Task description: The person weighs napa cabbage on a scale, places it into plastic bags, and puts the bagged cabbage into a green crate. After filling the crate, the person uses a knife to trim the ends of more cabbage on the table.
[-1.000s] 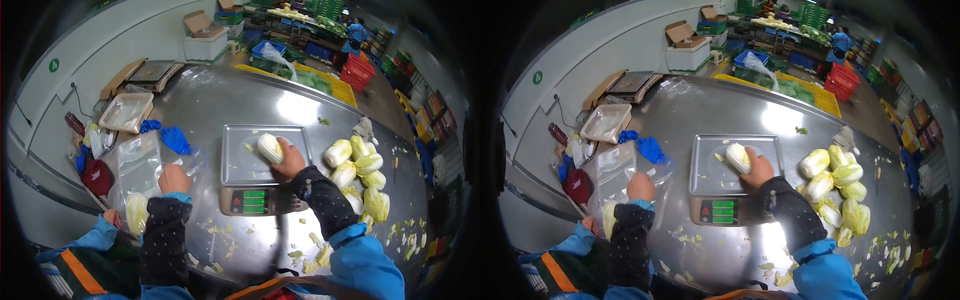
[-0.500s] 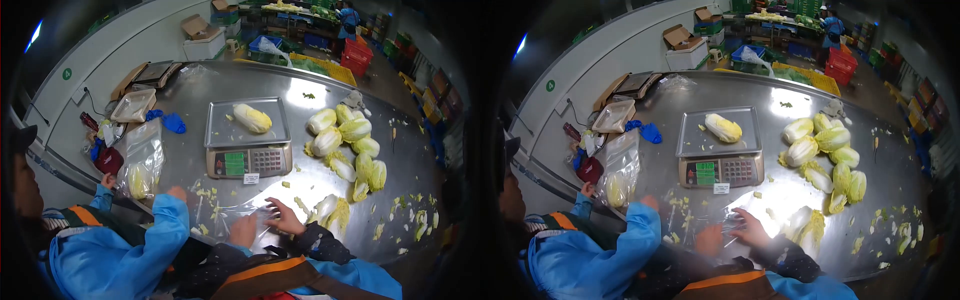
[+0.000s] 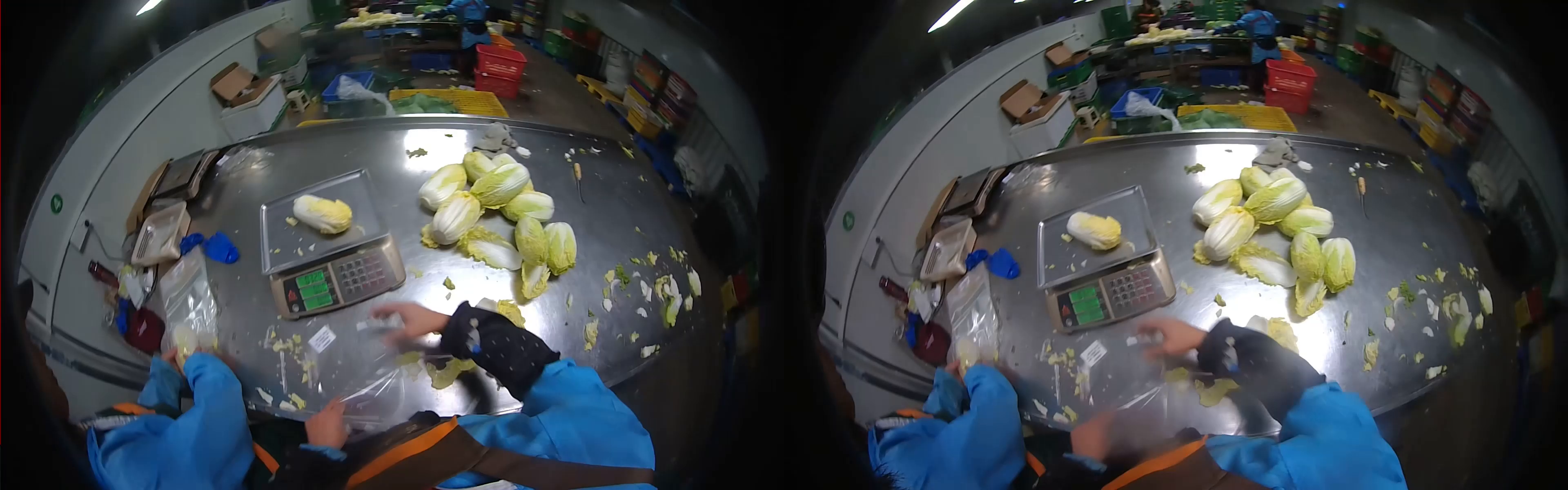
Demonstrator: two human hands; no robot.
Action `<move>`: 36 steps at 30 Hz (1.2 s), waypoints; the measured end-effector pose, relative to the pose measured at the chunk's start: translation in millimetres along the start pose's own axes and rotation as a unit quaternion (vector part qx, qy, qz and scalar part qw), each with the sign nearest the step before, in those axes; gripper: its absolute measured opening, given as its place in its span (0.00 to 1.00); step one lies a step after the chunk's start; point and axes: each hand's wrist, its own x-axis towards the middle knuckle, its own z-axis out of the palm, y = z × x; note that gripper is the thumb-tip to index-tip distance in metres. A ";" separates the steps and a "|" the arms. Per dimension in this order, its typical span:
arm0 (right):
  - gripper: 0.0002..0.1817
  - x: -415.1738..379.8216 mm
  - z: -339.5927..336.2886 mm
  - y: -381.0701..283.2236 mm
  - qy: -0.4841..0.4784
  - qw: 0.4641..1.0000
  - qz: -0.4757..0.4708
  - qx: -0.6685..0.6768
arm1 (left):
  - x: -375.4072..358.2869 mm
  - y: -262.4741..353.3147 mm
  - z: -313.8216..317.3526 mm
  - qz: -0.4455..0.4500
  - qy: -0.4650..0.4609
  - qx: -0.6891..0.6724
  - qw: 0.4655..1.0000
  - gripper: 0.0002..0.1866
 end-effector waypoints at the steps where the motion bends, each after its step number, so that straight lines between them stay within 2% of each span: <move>1: 0.41 24.7 -15.9 0.4 0.112 0.990 -0.085 -0.016 | -5.0 -4.2 -12.8 -0.011 0.023 -0.014 1.000 0.29; 2: 0.43 51.2 -34.2 -18.1 0.221 0.966 -0.124 -0.054 | -9.1 -8.7 -28.5 -0.032 0.050 -0.002 0.998 0.34; 3: 0.48 74.5 -57.9 -34.1 0.228 0.958 -0.094 -0.144 | -12.1 -13.0 -45.1 -0.052 0.078 0.009 0.996 0.39; 5: 0.51 128.5 -85.0 -44.5 0.286 0.919 -0.068 -0.262 | -20.1 -19.0 -78.3 -0.080 0.217 0.002 0.973 0.41; 6: 0.51 151.0 -91.9 -43.3 0.300 0.898 -0.034 -0.319 | -23.6 -18.0 -92.1 -0.069 0.215 0.006 0.974 0.41; 7: 0.51 170.6 -95.8 -33.6 0.309 0.874 0.002 -0.374 | -30.3 -10.1 -104.3 -0.094 0.223 -0.002 0.970 0.41; 8: 0.51 184.1 -97.9 -27.6 0.312 0.874 0.009 -0.373 | -38.0 0.1 -114.4 -0.122 0.231 -0.011 0.965 0.41; 10: 0.48 204.6 -105.5 -15.3 0.121 0.934 0.155 -0.299 | -36.5 13.6 -124.3 -0.176 0.245 -0.033 0.953 0.42; 11: 0.48 211.7 -108.1 -9.7 0.126 0.931 0.168 -0.298 | -31.3 20.5 -124.1 -0.188 0.246 -0.043 0.950 0.41; 13: 0.45 211.6 -96.6 6.2 0.178 0.946 0.068 -0.262 | -6.3 31.7 -101.7 -0.191 0.228 -0.036 0.954 0.40; 14: 0.45 206.1 -83.8 14.2 0.175 0.946 0.080 -0.262 | 7.6 38.2 -82.9 -0.191 0.220 -0.024 0.956 0.40; 15: 0.43 200.2 -66.6 19.7 0.219 0.973 0.025 -0.065 | 23.3 44.1 -63.3 -0.195 0.206 -0.006 0.959 0.39; 16: 0.40 192.7 -48.6 20.8 0.257 0.956 -0.035 0.133 | 37.4 47.3 -46.9 -0.202 0.185 0.018 0.962 0.39; 17: 0.38 145.3 -25.2 -7.5 0.218 0.909 -0.056 0.349 | 49.4 46.0 -32.7 -0.213 0.151 0.047 0.964 0.39; 18: 0.37 89.3 -11.1 -45.3 0.134 0.865 -0.024 0.482 | 59.9 43.9 -27.4 -0.222 0.124 0.068 0.965 0.39; 19: 0.40 45.5 14.9 -62.2 0.087 0.801 -0.088 0.585 | 65.9 39.2 -21.9 -0.228 0.095 0.084 0.965 0.38; 20: 0.42 -0.3 24.3 -88.8 0.040 0.785 -0.055 0.616 | 71.3 -21.5 33.2 -0.116 0.249 -0.017 0.961 0.35; 21: 0.42 -36.9 55.3 -85.2 0.020 0.757 0.013 0.653 | 68.0 -18.8 9.5 -0.162 0.199 -0.017 0.966 0.34; 22: 0.39 -59.7 53.6 -106.4 -0.007 0.778 0.075 0.623 | 62.4 2.2 -20.9 -0.130 0.266 -0.171 0.940 0.36; 23: 0.37 -79.0 55.4 -127.1 -0.038 0.794 0.134 0.592 | 54.3 1.1 -31.3 -0.042 0.316 -0.147 0.936 0.37; 25: 0.31 -104.4 119.7 -32.0 -0.132 0.648 0.318 0.679 | 29.7 32.8 -66.3 -0.027 0.332 -0.059 0.941 0.39; 27: 0.27 -76.1 92.7 -86.7 -0.048 0.529 0.262 0.806 | 11.2 31.3 -48.0 -0.058 0.255 -0.094 0.961 0.41; 29: 0.26 -53.2 95.7 -83.3 0.012 0.594 0.238 0.768 | -0.4 44.2 -51.2 -0.093 0.240 -0.116 0.959 0.42; 30: 0.27 -47.3 93.3 -85.6 0.003 0.650 0.236 0.723 | -1.6 48.2 -50.4 -0.083 0.259 -0.098 0.957 0.43; 31: 0.32 -49.3 97.2 -96.2 0.087 0.738 0.212 0.635 | -2.8 57.3 -54.3 -0.089 0.259 -0.156 0.949 0.43; 33: 0.35 -52.0 122.0 -65.9 0.088 0.900 0.136 0.406 | -2.3 64.9 -33.3 -0.006 0.272 -0.198 0.942 0.43; 34: 0.35 -45.2 130.3 -50.6 0.084 0.901 0.133 0.404 | -1.6 77.4 -25.6 0.006 0.237 -0.205 0.950 0.42; 36: 0.36 -28.3 138.7 -28.8 0.080 0.967 -0.015 0.242 | -2.8 90.6 -22.3 0.017 0.151 -0.227 0.962 0.41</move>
